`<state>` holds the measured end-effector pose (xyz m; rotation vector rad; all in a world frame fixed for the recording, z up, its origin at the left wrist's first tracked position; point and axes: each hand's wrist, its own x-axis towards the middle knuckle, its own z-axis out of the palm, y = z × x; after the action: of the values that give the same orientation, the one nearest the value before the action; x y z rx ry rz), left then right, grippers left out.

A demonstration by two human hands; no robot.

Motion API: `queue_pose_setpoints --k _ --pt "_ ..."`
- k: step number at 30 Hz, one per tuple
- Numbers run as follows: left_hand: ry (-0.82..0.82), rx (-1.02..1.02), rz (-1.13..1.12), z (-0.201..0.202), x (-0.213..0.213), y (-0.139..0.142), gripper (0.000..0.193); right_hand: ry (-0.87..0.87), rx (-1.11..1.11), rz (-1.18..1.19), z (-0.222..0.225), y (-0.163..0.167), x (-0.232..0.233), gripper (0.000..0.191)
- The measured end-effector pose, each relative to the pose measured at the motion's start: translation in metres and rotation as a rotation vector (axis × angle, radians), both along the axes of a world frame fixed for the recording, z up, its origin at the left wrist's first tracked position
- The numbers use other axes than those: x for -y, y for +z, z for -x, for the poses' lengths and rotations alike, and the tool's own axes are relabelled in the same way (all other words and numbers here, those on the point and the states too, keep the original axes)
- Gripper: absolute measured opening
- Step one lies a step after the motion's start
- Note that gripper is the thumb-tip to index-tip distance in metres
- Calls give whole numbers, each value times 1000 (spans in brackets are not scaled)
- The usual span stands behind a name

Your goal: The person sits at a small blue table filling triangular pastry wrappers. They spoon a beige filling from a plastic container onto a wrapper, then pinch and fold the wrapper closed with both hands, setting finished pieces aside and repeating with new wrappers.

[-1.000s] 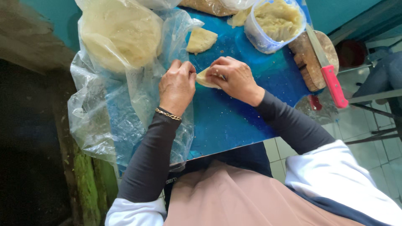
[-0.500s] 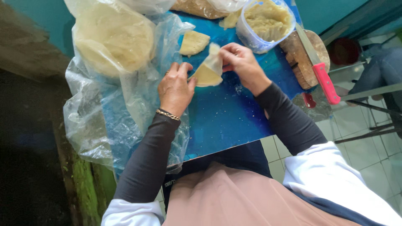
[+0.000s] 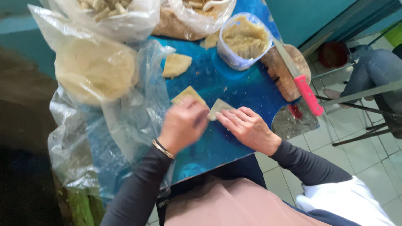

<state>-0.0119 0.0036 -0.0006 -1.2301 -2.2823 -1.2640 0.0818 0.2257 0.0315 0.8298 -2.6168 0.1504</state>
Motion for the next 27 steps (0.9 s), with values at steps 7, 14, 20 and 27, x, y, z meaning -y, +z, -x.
queue_pose_setpoints --k 7,14,20,27 --pt "-123 -26 203 1 -15 4 12 27 79 494 96 30 -59 13" --pt "-191 83 116 15 -15 12 10 -110 149 455 336 40 -113 15" --pt "-184 116 99 32 -27 21 11 -212 281 44 428 -3 -104 15" --pt "-167 142 119 40 -26 12 10 -306 80 -253 465 -51 -84 12"
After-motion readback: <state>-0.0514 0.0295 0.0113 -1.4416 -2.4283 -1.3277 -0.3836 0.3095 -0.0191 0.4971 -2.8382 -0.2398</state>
